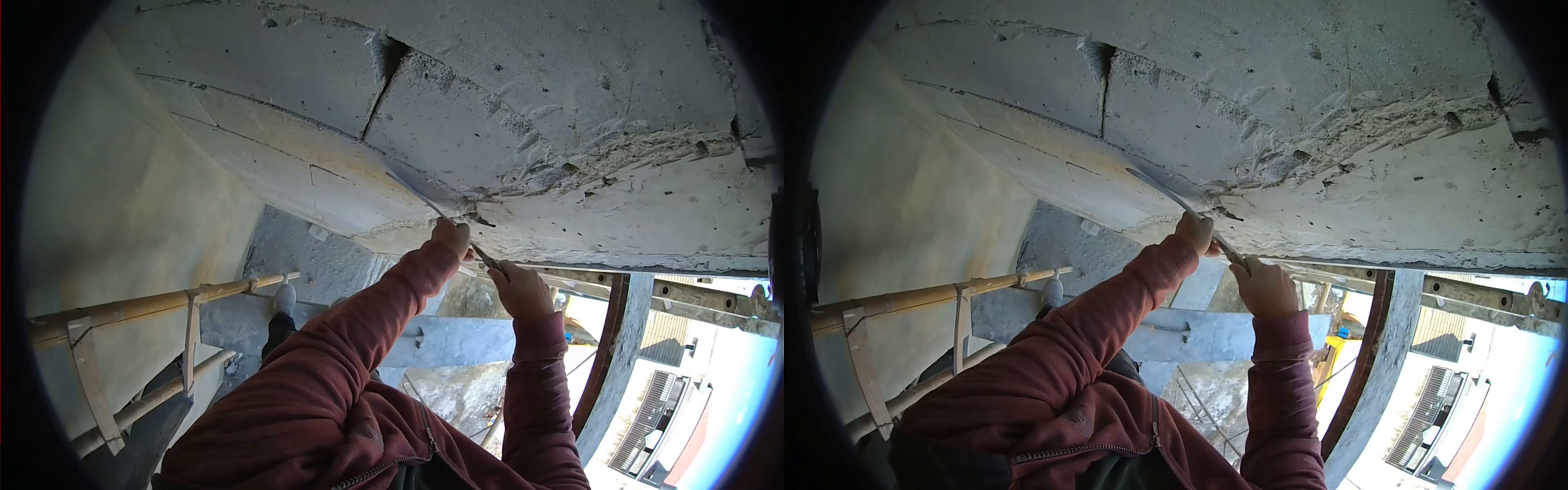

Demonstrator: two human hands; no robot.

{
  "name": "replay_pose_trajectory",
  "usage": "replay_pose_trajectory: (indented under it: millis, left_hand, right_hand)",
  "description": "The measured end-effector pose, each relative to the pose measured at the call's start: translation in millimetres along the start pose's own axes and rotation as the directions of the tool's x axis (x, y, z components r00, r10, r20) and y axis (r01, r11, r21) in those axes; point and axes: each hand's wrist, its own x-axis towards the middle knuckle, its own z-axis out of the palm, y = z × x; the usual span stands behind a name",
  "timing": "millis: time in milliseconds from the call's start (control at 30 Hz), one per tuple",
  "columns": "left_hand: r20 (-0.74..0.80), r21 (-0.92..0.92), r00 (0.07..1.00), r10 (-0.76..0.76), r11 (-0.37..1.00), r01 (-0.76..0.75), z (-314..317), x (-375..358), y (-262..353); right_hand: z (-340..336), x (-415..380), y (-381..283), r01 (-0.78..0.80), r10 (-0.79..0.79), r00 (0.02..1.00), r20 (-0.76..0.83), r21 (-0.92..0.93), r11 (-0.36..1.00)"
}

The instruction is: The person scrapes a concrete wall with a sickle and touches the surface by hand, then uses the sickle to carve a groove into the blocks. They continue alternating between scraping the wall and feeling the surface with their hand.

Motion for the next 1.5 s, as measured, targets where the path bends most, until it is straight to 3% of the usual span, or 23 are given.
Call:
replay_pose_trajectory:
  millis: [67,100,133,167,267,333,367,467,500,600,667,733,800,833,867,967,1033,1200,1267,1333,1367,1467,1500]
  left_hand:
    - [-0.08,0.196,0.985,0.153,0.971,-0.135,1.0,-25.6,8.8]
    - [-0.047,0.409,0.924,0.379,0.851,-0.328,2.6,-3.7,-16.0]
    - [0.037,0.504,0.902,0.43,0.771,-0.388,4.3,-22.5,-2.2]
    - [0.028,0.55,0.889,0.458,0.735,-0.396,10.8,-25.8,-1.8]
    - [-0.008,0.603,0.879,0.477,0.703,-0.376,9.4,-26.7,6.3]
    - [-0.191,0.656,0.847,0.495,0.706,-0.265,-18.8,-13.4,12.7]
    - [-0.297,0.649,0.778,0.553,0.715,-0.261,-45.7,-10.6,27.0]
    - [-0.494,0.492,0.729,0.474,0.844,-0.215,-139.2,31.1,59.9]
    - [-0.483,0.58,0.69,0.539,0.787,-0.209,-154.1,26.3,67.9]
    - [-0.377,0.712,0.685,0.623,0.669,-0.216,-127.4,-15.4,71.3]
    - [-0.224,0.701,0.846,0.484,0.683,-0.205,-89.5,-36.8,56.4]
    - [-0.115,0.712,0.894,0.433,0.663,-0.23,-53.7,-38.5,29.2]
    - [-0.066,0.761,0.956,0.287,0.634,-0.138,-44.0,-43.3,30.7]
    - [-0.091,0.739,0.932,0.35,0.652,-0.172,-53.3,-41.8,35.2]
    - [-0.108,0.76,0.842,0.529,0.59,-0.273,-65.5,-36.0,35.9]
    - [-0.091,0.777,0.875,0.476,0.583,-0.237,-79.8,-35.9,51.1]
    - [-0.152,0.803,0.836,0.527,0.559,-0.206,-73.3,-38.6,44.8]
    - [-0.106,0.823,0.854,0.51,0.527,-0.212,-26.9,-29.1,18.0]
    - [-0.12,0.802,0.888,0.444,0.57,-0.176,-21.3,-25.3,17.4]
    - [-0.238,0.797,0.753,0.613,0.567,-0.209,-49.0,-8.5,24.5]
    - [-0.33,0.79,0.617,0.715,0.567,-0.234,-72.2,-8.3,42.5]
    - [-0.518,0.661,0.633,0.575,0.739,-0.13,-156.4,11.6,89.6]
    - [-0.509,0.708,0.594,0.623,0.696,-0.124,-157.2,-1.3,99.4]
  right_hand:
    - [25.2,-9.5,23.4,0.094,-0.082,0.993,-0.087,0.149,0.984]
    - [30.9,-15.0,31.9,0.111,-0.1,0.992,-0.082,0.149,0.983]
    - [34.3,-19.8,40.0,0.117,-0.093,0.99,-0.106,0.246,0.962]
    - [37.0,-19.7,45.0,0.121,-0.081,0.988,-0.13,0.339,0.933]
    - [49.0,-0.8,51.4,0.152,-0.13,0.986,-0.103,0.251,0.956]
    - [64.2,29.1,25.7,0.21,-0.196,0.977,-0.084,0.215,0.954]
    - [65.9,44.8,-8.9,0.223,-0.21,0.973,-0.092,0.164,0.961]
    - [72.7,80.4,-97.0,0.328,-0.315,0.945,-0.091,0.194,0.925]
    - [79.5,82.9,-105.0,0.342,-0.326,0.939,-0.107,0.238,0.909]
    - [101.0,75.0,-89.4,0.338,-0.303,0.94,-0.158,0.3,0.892]
    - [113.7,49.4,-47.6,0.245,-0.211,0.968,-0.136,0.33,0.912]
    - [142.3,24.5,3.3,0.165,-0.1,0.983,-0.154,0.502,0.849]
    - [133.5,11.6,4.0,0.146,-0.076,0.985,-0.156,0.509,0.848]
    - [137.4,22.4,0.1,0.176,-0.107,0.981,-0.165,0.499,0.848]
    - [143.9,35.3,-4.5,0.188,-0.145,0.981,-0.128,0.454,0.871]
    - [166.6,45.0,-21.3,0.261,-0.167,0.961,-0.222,0.519,0.814]
    - [165.6,37.5,-23.9,0.288,-0.156,0.944,-0.292,0.493,0.821]
    - [132.6,35.8,49.4,0.258,-0.207,0.964,-0.168,0.396,0.881]
    - [110.5,37.6,44.4,0.249,-0.216,0.968,-0.127,0.398,0.883]
    - [101.8,62.5,6.0,0.363,-0.323,0.93,-0.176,0.298,0.883]
    - [95.4,75.3,-24.5,0.308,-0.298,0.951,-0.079,0.283,0.909]
    - [85.4,97.1,-114.0,0.393,-0.371,0.919,-0.13,0.31,0.866]
    - [86.2,99.3,-119.1,0.414,-0.389,0.91,-0.142,0.314,0.854]
